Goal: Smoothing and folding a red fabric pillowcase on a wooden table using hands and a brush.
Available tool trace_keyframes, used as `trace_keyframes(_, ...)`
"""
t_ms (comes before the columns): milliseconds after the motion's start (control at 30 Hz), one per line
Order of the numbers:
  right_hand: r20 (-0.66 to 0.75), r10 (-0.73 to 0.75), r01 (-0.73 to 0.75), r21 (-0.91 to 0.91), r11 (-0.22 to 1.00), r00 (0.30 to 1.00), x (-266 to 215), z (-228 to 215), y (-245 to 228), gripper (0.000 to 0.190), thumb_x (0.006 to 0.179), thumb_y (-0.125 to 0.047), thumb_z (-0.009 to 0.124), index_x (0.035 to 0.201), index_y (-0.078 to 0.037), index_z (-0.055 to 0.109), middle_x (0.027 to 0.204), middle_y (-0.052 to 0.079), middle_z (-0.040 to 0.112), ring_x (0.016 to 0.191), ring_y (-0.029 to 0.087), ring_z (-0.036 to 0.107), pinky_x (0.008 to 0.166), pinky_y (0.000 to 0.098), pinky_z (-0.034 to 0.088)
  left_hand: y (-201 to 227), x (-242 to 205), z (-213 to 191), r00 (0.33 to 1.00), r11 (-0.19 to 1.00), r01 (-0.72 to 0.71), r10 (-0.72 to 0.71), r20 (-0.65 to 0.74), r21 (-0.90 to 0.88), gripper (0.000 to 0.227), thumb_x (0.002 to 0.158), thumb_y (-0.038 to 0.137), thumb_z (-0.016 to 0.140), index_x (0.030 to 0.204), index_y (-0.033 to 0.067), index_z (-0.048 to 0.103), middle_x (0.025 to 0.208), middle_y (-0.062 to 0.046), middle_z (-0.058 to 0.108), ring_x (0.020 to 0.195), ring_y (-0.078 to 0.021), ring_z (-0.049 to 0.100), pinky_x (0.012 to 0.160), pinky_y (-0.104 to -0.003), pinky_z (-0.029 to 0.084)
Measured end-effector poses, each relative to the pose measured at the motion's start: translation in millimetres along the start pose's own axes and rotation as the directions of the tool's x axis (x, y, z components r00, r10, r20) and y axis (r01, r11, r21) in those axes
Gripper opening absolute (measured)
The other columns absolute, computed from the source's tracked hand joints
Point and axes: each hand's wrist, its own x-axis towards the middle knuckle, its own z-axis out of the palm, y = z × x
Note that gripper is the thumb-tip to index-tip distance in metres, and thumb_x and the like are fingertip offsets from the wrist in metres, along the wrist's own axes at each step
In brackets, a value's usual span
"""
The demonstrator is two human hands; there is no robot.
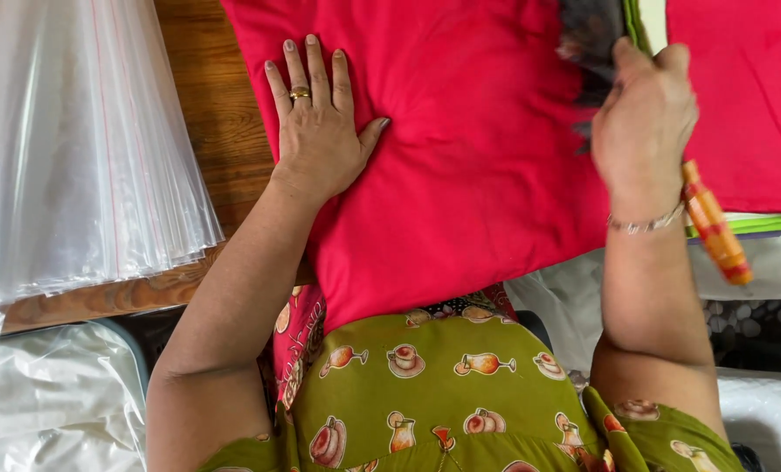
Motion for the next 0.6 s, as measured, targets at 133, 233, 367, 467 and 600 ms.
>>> trace_keyframes(133, 0.038, -0.224, 0.202, 0.31, 0.929, 0.974, -50, -24, -66, 0.052, 0.082, 0.008, 0.052, 0.132, -0.005, 0.058, 0.091, 0.014, 0.038, 0.056, 0.037, 0.051, 0.047, 0.0488, 0.048, -12, 5, 29, 0.984, 0.992, -0.123, 0.121, -0.128, -0.008, 0.048, 0.094, 0.046, 0.04, 0.123, 0.0084, 0.047, 0.106, -0.016, 0.037, 0.106, -0.0423, 0.036, 0.105, -0.068, -0.003)
trace_keyframes(233, 0.216, -0.205, 0.169, 0.172, 0.97, 0.955, -52, 5, -53, 0.053, 0.081, -0.003, 0.053, 0.133, -0.014, 0.055, 0.093, 0.012, 0.042, 0.05, 0.034, 0.054, 0.04, 0.0467, 0.049, -17, 4, 18, 0.962, 0.982, -0.191, 0.185, -0.199, -0.009, 0.044, 0.096, 0.044, 0.048, 0.123, 0.0092, 0.055, 0.105, -0.015, 0.041, 0.103, -0.0445, 0.038, 0.104, -0.069, 0.001)
trace_keyframes(367, 0.024, 0.072, -0.07, -0.061, 0.996, 0.997, -32, 26, 3, 0.055, 0.076, 0.004, 0.061, 0.131, -0.001, 0.058, 0.105, 0.022, 0.046, 0.057, 0.043, 0.059, 0.051, 0.0508, 0.052, -15, -2, 9, 0.969, 1.0, -0.024, 0.022, -0.244, -0.006, 0.084, 0.097, 0.054, 0.067, 0.143, -0.0127, 0.045, 0.145, -0.035, 0.01, 0.13, -0.0545, -0.002, 0.102, -0.074, 0.001)
trace_keyframes(467, -0.078, 0.002, 0.014, 0.21, 0.978, 0.997, -44, -11, -14, 0.049, 0.083, 0.013, 0.055, 0.132, 0.007, 0.058, 0.097, 0.023, 0.042, 0.069, 0.045, 0.053, 0.058, 0.0517, 0.048, 31, -30, -23, 0.946, 0.988, 0.09, -0.045, -0.321, 0.126, 0.079, 0.083, 0.041, 0.08, 0.144, -0.0006, 0.052, 0.148, -0.029, 0.009, 0.134, -0.0538, 0.005, 0.106, -0.075, 0.012)
trace_keyframes(600, 0.009, -0.265, 0.216, 0.551, 0.806, 0.964, -65, -49, -51, 0.045, 0.089, 0.013, 0.046, 0.131, 0.004, 0.057, 0.095, 0.018, 0.042, 0.079, 0.033, 0.052, 0.077, 0.0405, 0.046, 75, -70, -34, 0.992, 0.991, -0.113, 0.116, -0.042, 0.078, 0.093, 0.081, 0.069, 0.047, 0.138, -0.0036, 0.038, 0.143, -0.026, 0.037, 0.133, -0.0499, 0.023, 0.105, -0.07, 0.011)
